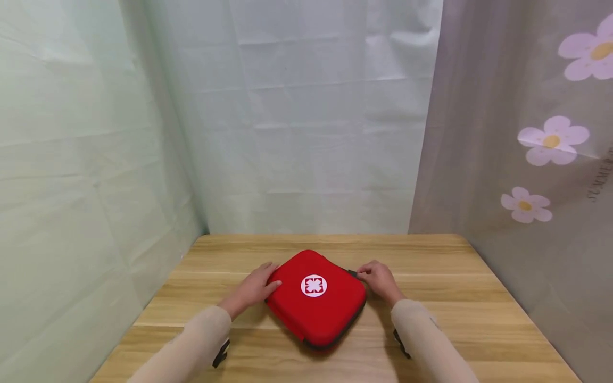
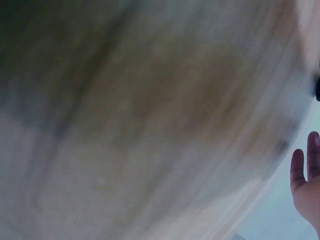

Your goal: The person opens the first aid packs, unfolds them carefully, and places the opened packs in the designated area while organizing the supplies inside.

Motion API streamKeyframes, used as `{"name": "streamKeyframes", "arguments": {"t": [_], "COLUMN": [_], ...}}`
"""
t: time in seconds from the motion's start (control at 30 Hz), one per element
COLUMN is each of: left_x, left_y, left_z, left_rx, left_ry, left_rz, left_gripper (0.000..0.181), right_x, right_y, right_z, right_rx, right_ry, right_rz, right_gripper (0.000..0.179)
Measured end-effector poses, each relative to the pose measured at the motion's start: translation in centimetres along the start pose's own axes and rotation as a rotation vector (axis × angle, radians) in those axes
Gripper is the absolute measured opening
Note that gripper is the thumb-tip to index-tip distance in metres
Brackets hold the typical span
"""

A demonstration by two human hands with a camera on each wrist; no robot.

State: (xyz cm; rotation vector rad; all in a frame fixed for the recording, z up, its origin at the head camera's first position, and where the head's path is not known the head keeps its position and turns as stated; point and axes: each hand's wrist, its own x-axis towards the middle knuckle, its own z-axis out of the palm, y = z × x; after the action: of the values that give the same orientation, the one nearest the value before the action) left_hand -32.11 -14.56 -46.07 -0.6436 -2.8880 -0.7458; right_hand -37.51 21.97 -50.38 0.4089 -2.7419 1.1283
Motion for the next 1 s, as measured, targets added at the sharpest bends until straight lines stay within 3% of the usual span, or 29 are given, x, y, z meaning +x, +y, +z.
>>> {"name": "streamKeyframes", "arguments": {"t": [0.13, 0.37, 0.6, 1.0], "left_x": [-1.3, -3.3, -3.6, -3.0], "left_y": [1.9, 5.1, 8.3, 12.3], "left_z": [0.8, 3.2, 5.1, 6.7], "left_rx": [0.068, 0.06, 0.111, 0.168], "left_ry": [0.055, 0.117, 0.07, -0.001], "left_rz": [-0.063, -0.109, -0.14, -0.163], "left_gripper": [0.063, 0.078, 0.086, 0.107], "right_x": [0.1, 0.4, 0.5, 0.6], "right_y": [-0.1, -0.1, 0.0, 0.4], "right_z": [0.2, 0.2, 0.1, 0.3], "right_rx": [0.016, 0.021, 0.009, -0.012], "right_ry": [0.001, 0.008, 0.016, 0.028], "right_rz": [0.012, 0.021, 0.0, -0.009], "right_gripper": [0.005, 0.006, 0.006, 0.005]}}
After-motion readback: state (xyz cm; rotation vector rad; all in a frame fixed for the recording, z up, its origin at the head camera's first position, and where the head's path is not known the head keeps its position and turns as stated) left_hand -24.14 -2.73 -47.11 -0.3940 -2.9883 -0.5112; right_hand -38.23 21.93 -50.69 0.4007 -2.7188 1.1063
